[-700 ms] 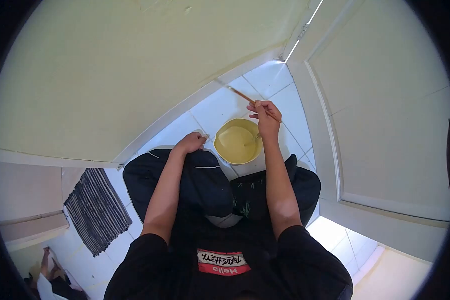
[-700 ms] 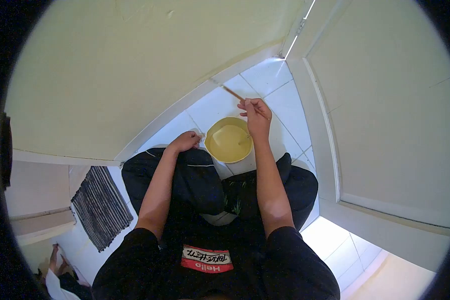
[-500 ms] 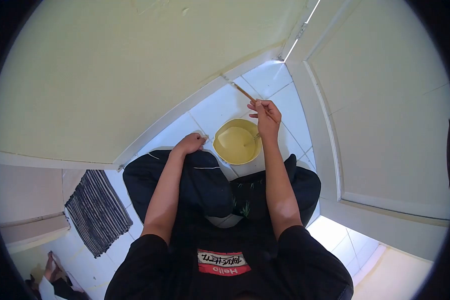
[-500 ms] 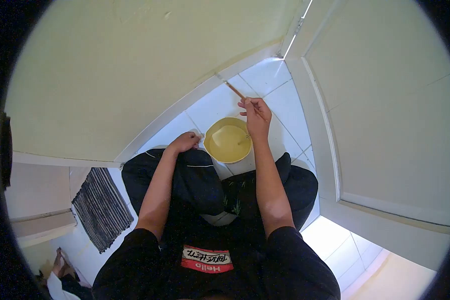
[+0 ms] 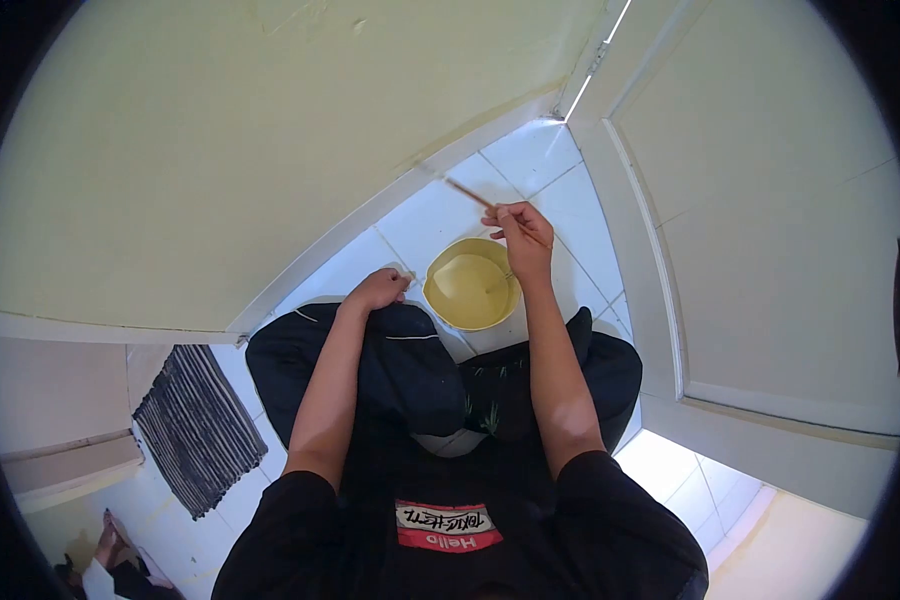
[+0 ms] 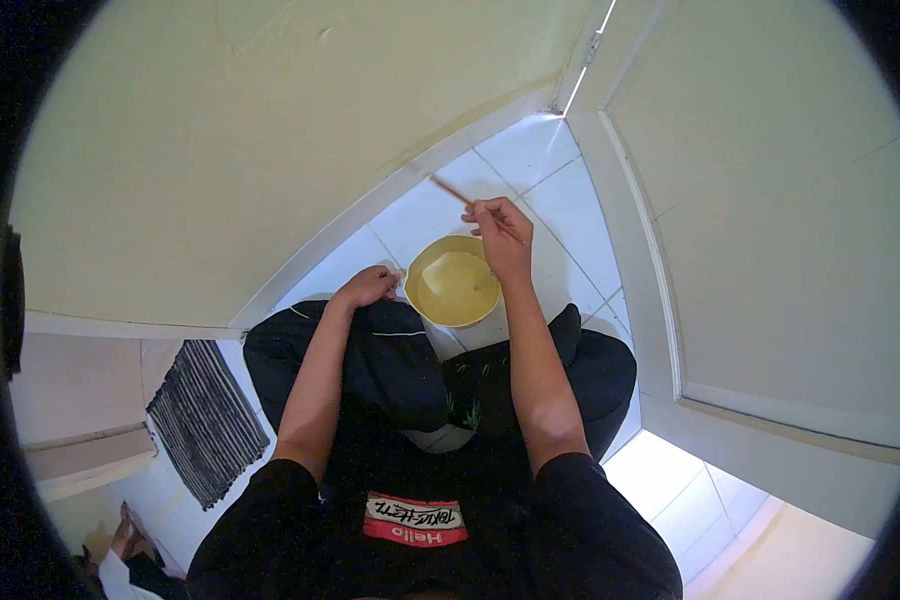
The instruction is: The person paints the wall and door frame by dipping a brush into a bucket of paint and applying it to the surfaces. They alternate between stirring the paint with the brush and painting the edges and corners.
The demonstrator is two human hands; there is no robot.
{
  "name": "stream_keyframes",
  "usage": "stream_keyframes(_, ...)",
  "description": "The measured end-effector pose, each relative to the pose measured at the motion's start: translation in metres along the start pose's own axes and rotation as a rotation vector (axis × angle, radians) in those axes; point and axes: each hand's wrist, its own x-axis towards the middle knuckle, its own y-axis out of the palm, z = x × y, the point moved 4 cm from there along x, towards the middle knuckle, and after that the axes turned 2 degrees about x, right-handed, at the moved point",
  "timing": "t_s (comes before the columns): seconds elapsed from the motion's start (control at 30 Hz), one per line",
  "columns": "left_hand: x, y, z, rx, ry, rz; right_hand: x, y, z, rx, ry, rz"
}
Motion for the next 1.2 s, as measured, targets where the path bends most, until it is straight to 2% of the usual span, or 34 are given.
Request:
stream_keyframes(0.07,0.003,0.001,0.001,0.000,-0.001,0.002,-0.001,0.002,-0.001,-0.034,0.033,0.100)
stream_keyframes(0.27,-0.001,0.001,-0.004,0.004,-0.019,0.000,0.000,-0.004,0.009,-0.014,-0.012,-0.140)
stream_keyframes(0.37,0.004,0.003,0.002,-0.006,0.007,0.004,-0.004,0.000,0.010,-0.067,-0.048,-0.082)
stream_keyframes(0.47,0.006,0.004,0.004,-0.022,0.011,-0.001,-0.007,0.005,0.007,-0.091,-0.008,0.097)
stream_keyframes(0.57,0.006,0.005,0.005,-0.037,-0.002,-0.014,-0.005,0.006,0.011,-0.093,0.012,0.022)
stream_keyframes(0.67,0.006,0.005,0.004,-0.048,-0.015,-0.014,-0.003,-0.002,0.020,-0.088,-0.106,-0.186)
stream_keyframes(0.77,0.005,0.005,0.002,-0.017,-0.021,-0.015,-0.006,-0.001,0.021,-0.160,-0.153,-0.132)
stream_keyframes(0.87,0.009,0.006,0.005,-0.028,-0.017,-0.011,-0.014,0.014,0.023,-0.187,-0.200,0.121)
stream_keyframes(0.9,0.008,0.006,0.004,-0.031,-0.011,-0.011,-0.016,0.018,0.019,-0.115,-0.116,0.152)
stream_keyframes(1.0,0.008,0.006,0.005,-0.036,0.004,-0.013,-0.014,0.018,0.022,-0.166,-0.110,0.060)
stream_keyframes(1.1,0.008,0.006,0.005,-0.027,0.007,-0.014,-0.010,0.008,0.029,-0.136,-0.170,-0.151)
stream_keyframes(1.2,0.009,0.006,0.003,-0.027,0.003,-0.011,-0.011,0.008,0.028,-0.185,-0.184,-0.105)
